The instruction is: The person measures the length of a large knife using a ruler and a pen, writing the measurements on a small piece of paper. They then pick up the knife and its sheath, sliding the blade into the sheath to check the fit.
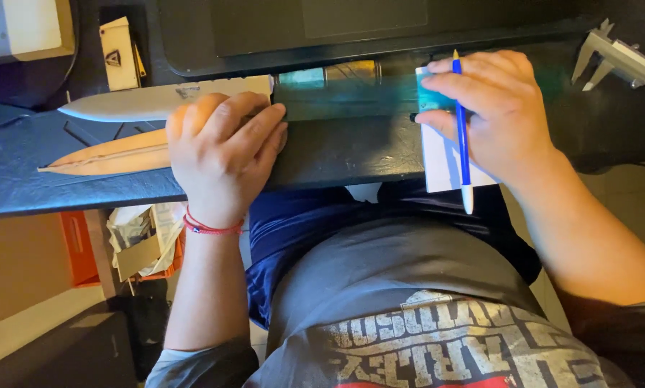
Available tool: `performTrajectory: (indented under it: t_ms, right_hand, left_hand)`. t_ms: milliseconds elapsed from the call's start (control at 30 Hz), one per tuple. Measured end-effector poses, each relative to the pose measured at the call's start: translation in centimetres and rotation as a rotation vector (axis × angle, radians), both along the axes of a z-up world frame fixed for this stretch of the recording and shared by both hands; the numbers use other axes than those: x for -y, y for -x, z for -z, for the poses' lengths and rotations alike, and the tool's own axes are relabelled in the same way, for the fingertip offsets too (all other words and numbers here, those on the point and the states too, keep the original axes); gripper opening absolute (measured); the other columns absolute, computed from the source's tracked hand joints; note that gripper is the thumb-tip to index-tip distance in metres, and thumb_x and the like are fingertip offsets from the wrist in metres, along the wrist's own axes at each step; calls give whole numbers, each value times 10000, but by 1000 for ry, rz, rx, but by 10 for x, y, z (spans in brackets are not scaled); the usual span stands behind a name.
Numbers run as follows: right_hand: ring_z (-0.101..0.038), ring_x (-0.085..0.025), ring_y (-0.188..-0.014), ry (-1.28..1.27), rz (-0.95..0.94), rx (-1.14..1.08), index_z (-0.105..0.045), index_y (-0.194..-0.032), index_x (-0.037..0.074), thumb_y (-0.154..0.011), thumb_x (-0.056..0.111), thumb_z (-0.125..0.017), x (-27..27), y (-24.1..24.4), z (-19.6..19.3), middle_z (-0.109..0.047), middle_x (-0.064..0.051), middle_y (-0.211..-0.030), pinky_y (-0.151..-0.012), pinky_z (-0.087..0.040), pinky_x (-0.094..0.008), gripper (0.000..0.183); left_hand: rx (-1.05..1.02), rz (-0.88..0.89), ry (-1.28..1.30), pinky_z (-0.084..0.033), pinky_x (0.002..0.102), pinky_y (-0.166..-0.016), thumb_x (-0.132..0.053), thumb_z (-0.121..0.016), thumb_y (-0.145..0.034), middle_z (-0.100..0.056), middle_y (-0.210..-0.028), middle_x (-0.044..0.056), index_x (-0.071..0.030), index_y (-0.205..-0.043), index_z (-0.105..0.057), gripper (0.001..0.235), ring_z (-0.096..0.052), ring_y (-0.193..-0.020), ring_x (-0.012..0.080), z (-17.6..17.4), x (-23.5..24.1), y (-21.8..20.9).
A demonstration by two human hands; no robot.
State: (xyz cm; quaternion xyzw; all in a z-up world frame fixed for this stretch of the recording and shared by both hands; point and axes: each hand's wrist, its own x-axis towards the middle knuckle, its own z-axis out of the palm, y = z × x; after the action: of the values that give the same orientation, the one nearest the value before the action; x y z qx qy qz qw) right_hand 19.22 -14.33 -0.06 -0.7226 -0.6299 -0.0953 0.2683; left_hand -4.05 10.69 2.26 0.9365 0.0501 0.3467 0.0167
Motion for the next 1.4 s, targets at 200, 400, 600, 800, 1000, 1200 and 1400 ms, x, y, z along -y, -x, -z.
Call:
performTrajectory:
  t_ms: [200,400,600,800,1000,1200,1400]
  right_hand:
    - [-705,-327,-1111,30,-1,14,-769,-1159,46,-858,247,-945,0,-4,4,-764,-153,-1237,-972,-451,-439,403]
    - [-721,-333,-1143,22,22,11,-776,-1193,52,-904,307,-923,1,0,3,-779,-144,-1241,-1041,-444,-456,413]
    - [-692,-350,-1186,64,105,15,-785,-1273,20,-928,279,-954,8,-1,8,-771,-153,-1297,-1056,-398,-451,463]
    - [-688,-337,-1179,91,123,26,-792,-1261,29,-947,253,-942,10,-2,9,-776,-138,-1303,-1064,-394,-456,415]
    - [-702,-350,-1147,36,72,19,-789,-1210,22,-995,218,-944,5,1,3,-779,-151,-1254,-1078,-401,-464,330]
    - [-714,-370,-1160,70,75,13,-804,-1194,9,-1013,279,-913,5,0,3,-788,-182,-1276,-1116,-427,-500,343]
    - [-718,-405,-1203,245,83,-23,-747,-1163,-85,-858,219,-929,5,-2,4,-764,-266,-1298,-1173,-496,-533,468]
  left_hand:
    - [-37,-3,3,-384,386,-771,-183,-787,-996,-734,-1138,-32,-224,-1029,-779,53,-638,-955,212,-1,2,0]
    - [-17,-2,24,-389,378,-753,-109,-670,-1006,-732,-1103,-61,-234,-1023,-780,168,-650,-925,186,-1,2,0]
    - [10,-42,15,-416,371,-783,-106,-643,-1008,-730,-1076,-23,-218,-1055,-770,176,-638,-935,202,6,2,2]
    - [-12,-23,34,-421,384,-771,-125,-711,-974,-726,-1076,-17,-209,-1043,-771,124,-647,-929,210,5,1,2]
    - [-10,-8,8,-373,351,-789,-166,-780,-972,-737,-1049,-10,-191,-992,-772,33,-646,-932,197,-1,0,-1]
    - [-73,6,48,-415,370,-840,-190,-767,-984,-729,-1094,-15,-210,-1022,-765,43,-647,-941,208,-3,-5,-1]
    - [-45,-4,62,-415,347,-800,-146,-743,-973,-726,-1065,-16,-206,-982,-764,64,-647,-908,174,-2,-8,-4]
